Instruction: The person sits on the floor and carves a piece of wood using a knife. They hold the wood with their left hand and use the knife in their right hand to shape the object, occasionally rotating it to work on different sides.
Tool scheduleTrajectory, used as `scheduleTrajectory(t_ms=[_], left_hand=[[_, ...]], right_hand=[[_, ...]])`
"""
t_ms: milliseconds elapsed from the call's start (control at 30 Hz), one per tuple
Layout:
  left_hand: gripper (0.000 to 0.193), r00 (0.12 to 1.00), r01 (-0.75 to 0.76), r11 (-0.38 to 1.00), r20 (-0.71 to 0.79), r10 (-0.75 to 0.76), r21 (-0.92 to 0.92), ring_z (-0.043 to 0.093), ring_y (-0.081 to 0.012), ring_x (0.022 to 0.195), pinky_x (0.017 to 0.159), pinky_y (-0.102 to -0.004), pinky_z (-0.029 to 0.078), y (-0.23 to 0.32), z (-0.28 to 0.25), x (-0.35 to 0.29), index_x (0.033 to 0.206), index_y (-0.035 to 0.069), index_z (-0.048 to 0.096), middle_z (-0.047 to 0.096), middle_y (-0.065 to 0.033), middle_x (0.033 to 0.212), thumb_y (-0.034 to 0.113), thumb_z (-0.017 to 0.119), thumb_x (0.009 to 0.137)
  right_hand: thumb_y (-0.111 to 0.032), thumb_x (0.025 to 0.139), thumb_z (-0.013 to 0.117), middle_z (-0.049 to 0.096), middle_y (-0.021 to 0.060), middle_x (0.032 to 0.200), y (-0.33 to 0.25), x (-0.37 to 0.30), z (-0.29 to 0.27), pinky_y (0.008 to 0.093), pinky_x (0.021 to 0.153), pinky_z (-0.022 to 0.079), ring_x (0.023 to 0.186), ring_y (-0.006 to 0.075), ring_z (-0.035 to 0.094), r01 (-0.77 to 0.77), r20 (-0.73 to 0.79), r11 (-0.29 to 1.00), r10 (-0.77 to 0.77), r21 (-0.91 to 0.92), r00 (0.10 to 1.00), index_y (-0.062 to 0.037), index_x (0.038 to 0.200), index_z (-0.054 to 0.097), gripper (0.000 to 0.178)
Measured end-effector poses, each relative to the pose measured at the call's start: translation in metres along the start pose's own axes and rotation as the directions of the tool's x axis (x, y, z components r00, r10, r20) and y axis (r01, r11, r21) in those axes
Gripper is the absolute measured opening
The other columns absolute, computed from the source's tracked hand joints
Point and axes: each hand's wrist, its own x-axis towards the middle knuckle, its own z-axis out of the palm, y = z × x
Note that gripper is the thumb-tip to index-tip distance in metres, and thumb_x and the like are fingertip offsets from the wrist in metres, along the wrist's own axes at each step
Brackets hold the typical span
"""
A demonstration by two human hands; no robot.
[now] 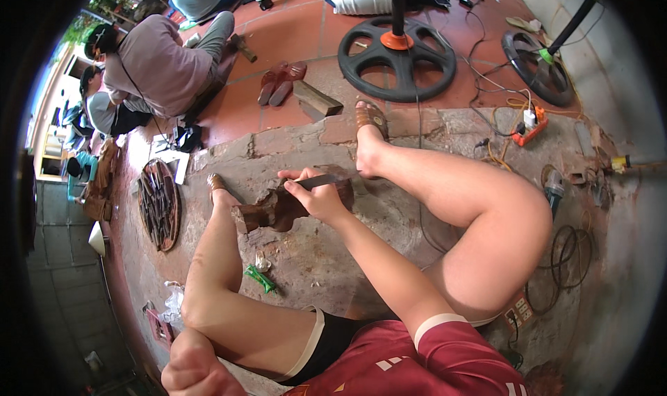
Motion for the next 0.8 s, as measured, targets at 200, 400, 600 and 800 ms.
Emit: scheduleTrajectory(t_ms=[200,400,600,800], left_hand=[[0.019,0.999,-0.038,0.995,-0.033,0.035,-0.093,0.048,-0.0122,0.061,0.052,-0.0251,0.034,0.008,0.002,-0.003,0.081,0.007,0.06,0.058,-0.0037,0.077,0.024,0.066,0.087],[0.019,0.995,-0.088,0.989,-0.051,0.083,-0.115,0.046,-0.0104,0.056,0.048,-0.0236,0.032,0.018,-0.01,0.007,0.078,0.008,0.059,0.057,-0.0023,0.074,0.023,0.066,0.088],[0.014,0.988,-0.156,0.98,-0.025,0.154,-0.123,0.049,-0.0111,0.057,0.048,-0.0242,0.033,0.028,-0.017,0.01,0.079,0.011,0.061,0.059,-0.0005,0.076,0.023,0.065,0.087],[0.036,0.952,-0.214,0.976,0.227,0.203,0.028,0.059,-0.0132,0.068,0.061,-0.0324,0.046,-0.017,-0.014,-0.017,0.112,0.012,0.059,0.064,-0.0015,0.083,0.027,0.069,0.081]], right_hand=[[-0.009,0.091,0.066,0.066,0.0188,0.116,-0.004,-0.007,-0.019,0.0285,0.086,0.044,0.104,0.0135,0.058,-0.1,-0.057,0.995,0.101,0.029,0.993,-0.0064,0.077,0.047,0.024],[-0.012,0.092,0.066,0.067,0.0164,0.116,-0.003,-0.003,-0.009,0.0301,0.089,0.044,0.103,0.0129,0.058,-0.064,-0.03,0.998,0.064,0.017,0.997,-0.0061,0.076,0.046,0.025],[-0.01,0.091,0.066,0.067,0.016,0.115,-0.005,-0.006,-0.013,0.0275,0.083,0.045,0.097,0.0109,0.058,-0.109,-0.062,0.994,0.111,0.02,0.992,-0.0055,0.076,0.048,0.024],[-0.01,0.091,0.066,0.067,0.0138,0.116,-0.008,-0.002,-0.013,0.0237,0.075,0.044,0.088,0.0066,0.056,-0.157,-0.032,0.987,0.157,-0.025,0.987,-0.0048,0.077,0.051,0.021]])
